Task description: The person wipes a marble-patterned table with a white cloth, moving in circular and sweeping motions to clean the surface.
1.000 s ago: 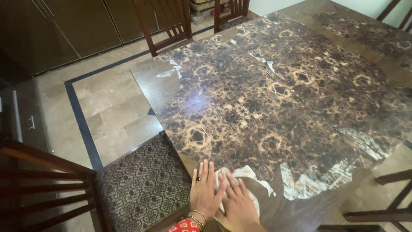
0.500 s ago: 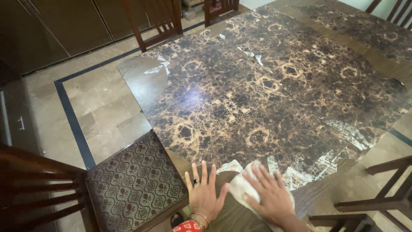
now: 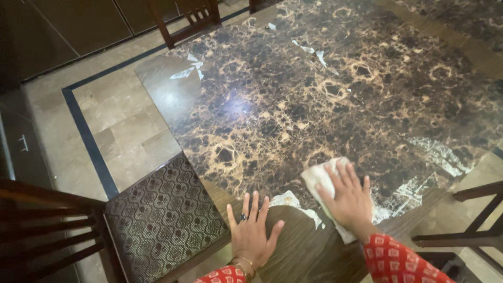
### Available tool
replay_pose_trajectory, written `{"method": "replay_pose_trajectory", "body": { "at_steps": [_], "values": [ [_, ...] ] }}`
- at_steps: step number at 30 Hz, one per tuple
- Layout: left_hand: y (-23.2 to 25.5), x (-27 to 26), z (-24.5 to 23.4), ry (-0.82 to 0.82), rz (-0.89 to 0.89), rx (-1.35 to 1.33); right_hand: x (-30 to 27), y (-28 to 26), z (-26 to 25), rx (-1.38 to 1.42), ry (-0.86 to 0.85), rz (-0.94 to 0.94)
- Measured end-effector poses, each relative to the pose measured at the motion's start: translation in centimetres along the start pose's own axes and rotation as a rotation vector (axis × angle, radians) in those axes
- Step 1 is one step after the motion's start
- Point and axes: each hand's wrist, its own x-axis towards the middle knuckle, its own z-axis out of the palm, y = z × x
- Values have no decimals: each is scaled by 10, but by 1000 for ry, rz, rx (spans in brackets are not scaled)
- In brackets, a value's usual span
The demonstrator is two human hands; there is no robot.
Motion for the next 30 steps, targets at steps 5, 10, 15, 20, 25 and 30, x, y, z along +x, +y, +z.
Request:
{"method": "replay_pose_trajectory", "body": {
  "at_steps": [5, 10, 15, 20, 25, 30],
  "values": [
    [6, -2, -7, 18, 3, -15, -12, -9, 10, 48, 81, 165],
    [0, -6, 3, 160, 114, 9, -56, -43, 17, 21, 80, 138],
    [-9, -20, 8, 125, 242, -45, -101, -81, 11, 17, 119, 67],
    [-20, -50, 9, 50, 305, -155, -155, -122, 5, 47, 135, 30],
    [-23, -77, 17, 25, 321, -111, -201, -154, 17, 30, 180, 50],
    [-22, -85, 7, -225, 206, -174, -226, -168, 34, -21, 84, 90]
  ]
}}
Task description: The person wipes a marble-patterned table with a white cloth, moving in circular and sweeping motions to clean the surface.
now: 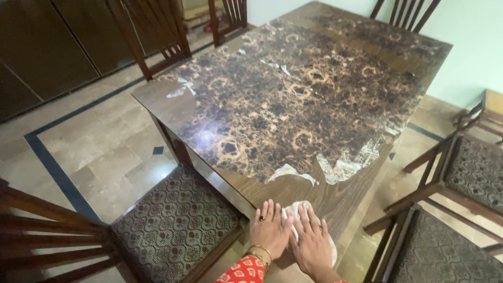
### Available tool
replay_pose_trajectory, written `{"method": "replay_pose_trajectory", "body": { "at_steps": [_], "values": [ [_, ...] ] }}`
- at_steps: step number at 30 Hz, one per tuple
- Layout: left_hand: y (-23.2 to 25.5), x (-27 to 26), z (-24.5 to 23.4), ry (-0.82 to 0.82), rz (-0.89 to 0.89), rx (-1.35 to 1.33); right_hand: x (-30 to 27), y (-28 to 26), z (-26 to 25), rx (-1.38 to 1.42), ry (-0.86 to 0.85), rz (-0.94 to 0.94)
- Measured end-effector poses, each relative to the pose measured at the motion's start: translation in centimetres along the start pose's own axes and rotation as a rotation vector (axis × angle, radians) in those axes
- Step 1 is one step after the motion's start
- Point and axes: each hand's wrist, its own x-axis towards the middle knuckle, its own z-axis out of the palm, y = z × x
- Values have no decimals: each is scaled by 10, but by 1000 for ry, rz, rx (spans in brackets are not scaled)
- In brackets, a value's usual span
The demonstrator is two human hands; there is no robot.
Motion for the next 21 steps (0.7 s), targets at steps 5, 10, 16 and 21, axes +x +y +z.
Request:
{"method": "replay_pose_trajectory", "body": {
  "at_steps": [5, 10, 16, 21],
  "values": [
    [7, -8, -13, -149, -47, -37, 2, 0, -4, -78, -63, -34],
    [-2, -19, -22, -130, 14, -82, 2, -9, -25, -151, -265, -28],
    [-35, 10, -27, 92, 70, 98, 37, -20, -27, -86, -225, -35],
    [-73, 58, -49, 308, 13, 138, 88, -43, -26, -27, -224, -66]
  ]
}}
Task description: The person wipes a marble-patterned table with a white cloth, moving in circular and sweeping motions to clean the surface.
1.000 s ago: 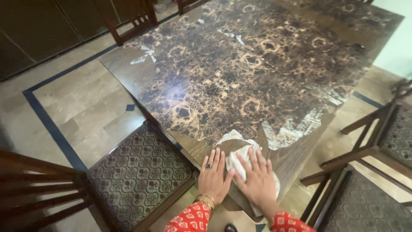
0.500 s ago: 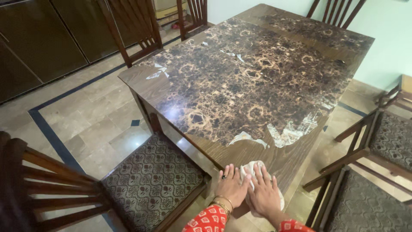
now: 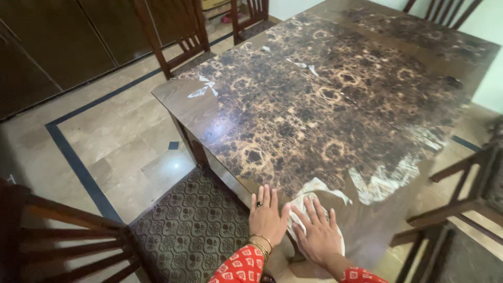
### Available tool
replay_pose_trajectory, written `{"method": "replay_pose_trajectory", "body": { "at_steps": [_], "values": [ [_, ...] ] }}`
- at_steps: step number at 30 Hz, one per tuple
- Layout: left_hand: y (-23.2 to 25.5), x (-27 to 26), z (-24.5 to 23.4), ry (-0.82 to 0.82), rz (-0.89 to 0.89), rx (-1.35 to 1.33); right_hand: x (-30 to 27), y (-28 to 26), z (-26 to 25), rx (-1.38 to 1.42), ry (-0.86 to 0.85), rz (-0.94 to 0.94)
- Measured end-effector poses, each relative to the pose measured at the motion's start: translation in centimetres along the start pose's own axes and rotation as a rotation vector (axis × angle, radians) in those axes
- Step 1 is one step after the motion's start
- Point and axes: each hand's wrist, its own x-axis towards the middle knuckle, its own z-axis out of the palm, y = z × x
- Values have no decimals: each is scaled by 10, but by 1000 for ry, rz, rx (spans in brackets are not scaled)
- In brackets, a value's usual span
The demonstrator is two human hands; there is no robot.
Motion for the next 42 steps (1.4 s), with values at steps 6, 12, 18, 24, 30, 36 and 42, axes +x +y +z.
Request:
{"method": "replay_pose_trajectory", "body": {
  "at_steps": [6, 12, 18, 24, 30, 36, 42],
  "values": [
    [-35, 71, -11, -88, -212, -23, 86, -25, -22, 37, -61, -76],
    [-78, 136, -3, 89, -209, 38, 170, -34, -33, 101, -23, -196],
    [-104, 172, -5, 182, -165, 100, 239, -40, -45, 65, -48, -266],
    [-114, 189, -20, 234, -269, 137, 293, -46, -54, 60, -28, -301],
    [-112, 195, -19, 259, -289, 126, 351, -50, -52, 13, -14, -279],
    [-129, 197, 5, 321, -221, 114, 382, -54, -41, -21, 115, -261],
    [-141, 199, 24, 436, -157, 179, 380, -57, -34, -56, 55, -188]
  ]
}}
